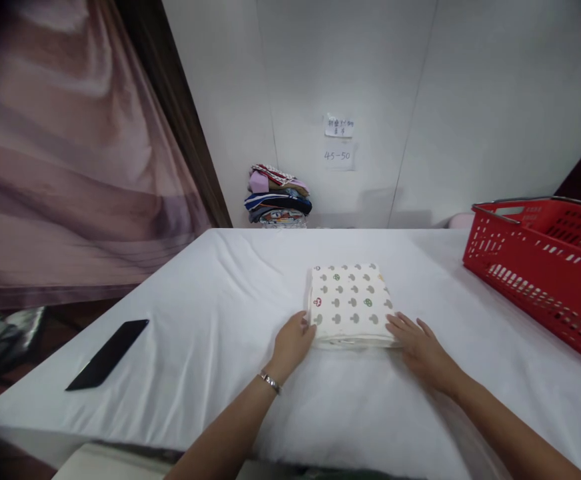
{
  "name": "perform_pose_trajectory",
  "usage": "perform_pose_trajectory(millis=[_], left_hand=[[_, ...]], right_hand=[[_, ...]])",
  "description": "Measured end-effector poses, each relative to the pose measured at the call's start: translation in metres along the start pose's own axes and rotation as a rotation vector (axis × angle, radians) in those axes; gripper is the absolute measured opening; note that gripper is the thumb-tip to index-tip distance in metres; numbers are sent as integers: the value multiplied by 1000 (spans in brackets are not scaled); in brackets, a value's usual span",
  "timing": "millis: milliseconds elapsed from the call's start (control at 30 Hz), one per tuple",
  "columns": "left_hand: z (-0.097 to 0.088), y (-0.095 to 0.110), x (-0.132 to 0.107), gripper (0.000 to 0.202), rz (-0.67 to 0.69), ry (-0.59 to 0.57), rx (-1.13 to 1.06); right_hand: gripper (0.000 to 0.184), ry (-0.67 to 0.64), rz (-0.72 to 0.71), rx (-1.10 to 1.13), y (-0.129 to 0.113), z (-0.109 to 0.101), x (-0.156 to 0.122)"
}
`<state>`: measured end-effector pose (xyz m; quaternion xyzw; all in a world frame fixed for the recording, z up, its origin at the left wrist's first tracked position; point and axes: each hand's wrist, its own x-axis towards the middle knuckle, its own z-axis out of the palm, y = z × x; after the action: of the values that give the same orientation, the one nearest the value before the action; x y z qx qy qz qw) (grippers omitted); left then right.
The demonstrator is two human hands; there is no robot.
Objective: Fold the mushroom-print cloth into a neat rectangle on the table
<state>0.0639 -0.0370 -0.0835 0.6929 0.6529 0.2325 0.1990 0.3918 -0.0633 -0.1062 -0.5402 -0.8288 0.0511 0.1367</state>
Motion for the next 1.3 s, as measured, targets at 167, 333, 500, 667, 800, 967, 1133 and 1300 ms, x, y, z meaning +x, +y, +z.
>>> perform_pose_trajectory(millis=[167,333,500,667,800,967,1133,1300], left_hand=[[4,17,18,41,251,131,58],[29,25,15,42,364,36,152],[28,13,4,34,423,58,-29],[16,-4,25,30,50,207,-354],[16,-15,48,30,-186,61,-489],[22,-21,51,23,-130,41,-474],[22,-26,46,23,-58,13,-506],[20,-27,46,21,-20,37,-538]], right_hand=[[50,35,15,51,-38,-21,32],[56,57,108,-13,-42,-4,68],[58,-52,158,-43,-25,22,68],[47,-14,149,-27,-34,10,73],[34,73,130,191,-70,0,98],[28,95,77,336,-125,12,129],[27,97,174,247,-150,24,144],[24,49,331,80,-158,29,153]])
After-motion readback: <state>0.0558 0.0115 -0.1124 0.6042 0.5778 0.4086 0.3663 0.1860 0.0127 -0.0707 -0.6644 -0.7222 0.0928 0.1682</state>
